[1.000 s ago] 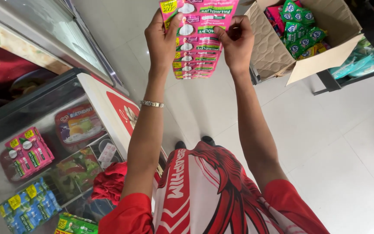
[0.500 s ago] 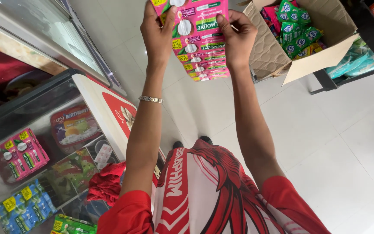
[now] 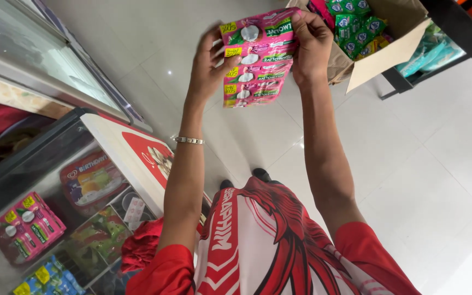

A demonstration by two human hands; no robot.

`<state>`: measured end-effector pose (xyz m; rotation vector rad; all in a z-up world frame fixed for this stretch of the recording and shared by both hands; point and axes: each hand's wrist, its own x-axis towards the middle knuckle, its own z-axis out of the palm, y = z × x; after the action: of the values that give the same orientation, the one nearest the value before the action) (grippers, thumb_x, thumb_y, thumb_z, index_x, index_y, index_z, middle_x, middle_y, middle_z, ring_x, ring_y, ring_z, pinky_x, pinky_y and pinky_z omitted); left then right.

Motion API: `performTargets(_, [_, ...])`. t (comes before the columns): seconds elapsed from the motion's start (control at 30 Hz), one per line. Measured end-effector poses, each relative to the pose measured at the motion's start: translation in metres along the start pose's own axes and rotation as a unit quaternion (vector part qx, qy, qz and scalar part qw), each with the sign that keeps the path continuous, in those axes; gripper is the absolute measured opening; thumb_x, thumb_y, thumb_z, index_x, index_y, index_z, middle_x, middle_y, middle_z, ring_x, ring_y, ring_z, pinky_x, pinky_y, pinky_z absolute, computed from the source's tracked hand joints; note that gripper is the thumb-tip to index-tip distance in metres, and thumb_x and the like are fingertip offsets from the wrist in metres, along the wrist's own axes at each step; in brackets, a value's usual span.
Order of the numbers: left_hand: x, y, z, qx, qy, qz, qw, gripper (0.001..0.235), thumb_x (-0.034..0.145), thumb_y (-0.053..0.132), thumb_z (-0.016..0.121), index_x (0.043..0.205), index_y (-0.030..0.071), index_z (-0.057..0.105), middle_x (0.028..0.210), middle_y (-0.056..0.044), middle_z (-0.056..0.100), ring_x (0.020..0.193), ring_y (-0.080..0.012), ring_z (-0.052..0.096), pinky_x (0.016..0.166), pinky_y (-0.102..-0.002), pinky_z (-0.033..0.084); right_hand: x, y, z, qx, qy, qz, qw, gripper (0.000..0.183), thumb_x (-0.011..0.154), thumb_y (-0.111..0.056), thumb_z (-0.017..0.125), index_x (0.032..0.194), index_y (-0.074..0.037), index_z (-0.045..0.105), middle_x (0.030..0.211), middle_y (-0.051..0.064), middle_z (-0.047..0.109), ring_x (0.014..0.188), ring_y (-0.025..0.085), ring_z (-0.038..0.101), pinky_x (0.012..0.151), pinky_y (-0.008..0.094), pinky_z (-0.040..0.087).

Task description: The recorder is wiping down packs of soap with a cloth and organizing them on top of a freezer in a grocery store.

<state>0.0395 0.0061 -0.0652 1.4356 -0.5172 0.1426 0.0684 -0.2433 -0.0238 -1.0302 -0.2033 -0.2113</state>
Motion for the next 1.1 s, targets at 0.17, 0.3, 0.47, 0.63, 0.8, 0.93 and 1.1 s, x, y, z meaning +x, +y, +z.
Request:
performTargets(0.17, [0.004,-0.009,0.021,-0.104,-0.028,-0.008,0.994,0.060,0.109,0.004,0.071,0.157,0.002,0.035,0.144,-0.012,0.059,0.132,-0.0176,0.060,0.116,-0.035,0.050,-0.015,-0.008,-0.016,0.005,-0.012,-0.030,0.999,0.009,0.111,-0.007,0.067,0.116,0.000,0.064,0.111,0.009,0.074,0.094,0.013,0.069,0.085,0.031,0.059])
performTargets(0.3, [0.019,-0.002,0.048,-0.102,-0.039,-0.004,0.994,0.065,0.108,0.003,0.072,0.157,0.004,0.030,0.147,-0.011,0.057,0.134,-0.0177,0.059,0.120,-0.037,0.051,-0.025,-0.023,-0.037,-0.001,0.004,-0.016,1.000,0.009,0.114,-0.002,0.066,0.119,-0.004,0.059,0.111,0.007,0.071,0.089,0.013,0.066,0.073,0.028,0.055])
performTargets(0.47, [0.035,0.054,0.074,0.127,-0.115,0.059,0.983,0.107,0.085,0.008,0.092,0.160,0.015,0.015,0.142,-0.012,0.047,0.132,-0.0271,0.054,0.111,-0.039,0.052,-0.026,-0.054,-0.046,-0.001,0.048,-0.062,0.997,0.036,0.104,0.007,0.067,0.133,-0.010,0.056,0.100,0.012,0.072,0.083,0.015,0.069,0.075,0.032,0.060])
performTargets(0.63, [0.062,0.033,0.103,0.208,-0.126,0.127,0.961,0.079,0.092,0.006,0.091,0.155,0.018,0.045,0.150,-0.010,0.042,0.140,-0.0290,0.053,0.117,-0.038,0.053,-0.020,-0.069,-0.097,0.000,0.051,-0.008,0.999,0.027,0.110,0.002,0.069,0.134,0.006,0.059,0.117,0.013,0.072,0.100,0.018,0.071,0.090,0.034,0.061])
performTargets(0.8, [0.093,0.007,0.134,0.166,-0.113,0.133,0.971,0.057,0.099,0.001,0.087,0.145,0.018,0.059,0.148,-0.007,0.047,0.135,-0.0242,0.058,0.114,-0.033,0.057,-0.025,-0.104,-0.119,-0.184,-0.092,-0.051,0.977,0.040,0.111,-0.004,0.074,0.145,0.001,0.054,0.140,0.007,0.067,0.129,0.018,0.065,0.115,0.035,0.055])
performTargets(0.93, [0.114,0.000,0.178,0.044,-0.141,0.117,0.982,0.059,0.099,0.001,0.085,0.147,0.012,0.053,0.143,-0.006,0.056,0.130,-0.0195,0.060,0.114,-0.033,0.054,-0.017,-0.108,-0.147,-0.058,-0.026,-0.009,0.998,0.038,0.109,-0.008,0.071,0.143,-0.002,0.055,0.139,0.006,0.066,0.123,0.018,0.066,0.100,0.034,0.059])
performTargets(1.1, [0.141,-0.032,0.221,-0.031,-0.151,0.049,0.987,0.048,0.108,0.011,0.078,0.147,0.008,0.051,0.133,-0.006,0.067,0.122,-0.0150,0.067,0.106,-0.030,0.059,0.000,-0.109,-0.196,-0.134,-0.001,-0.087,0.987,0.028,0.118,-0.002,0.070,0.143,0.004,0.058,0.140,0.012,0.068,0.125,0.020,0.065,0.108,0.034,0.056])
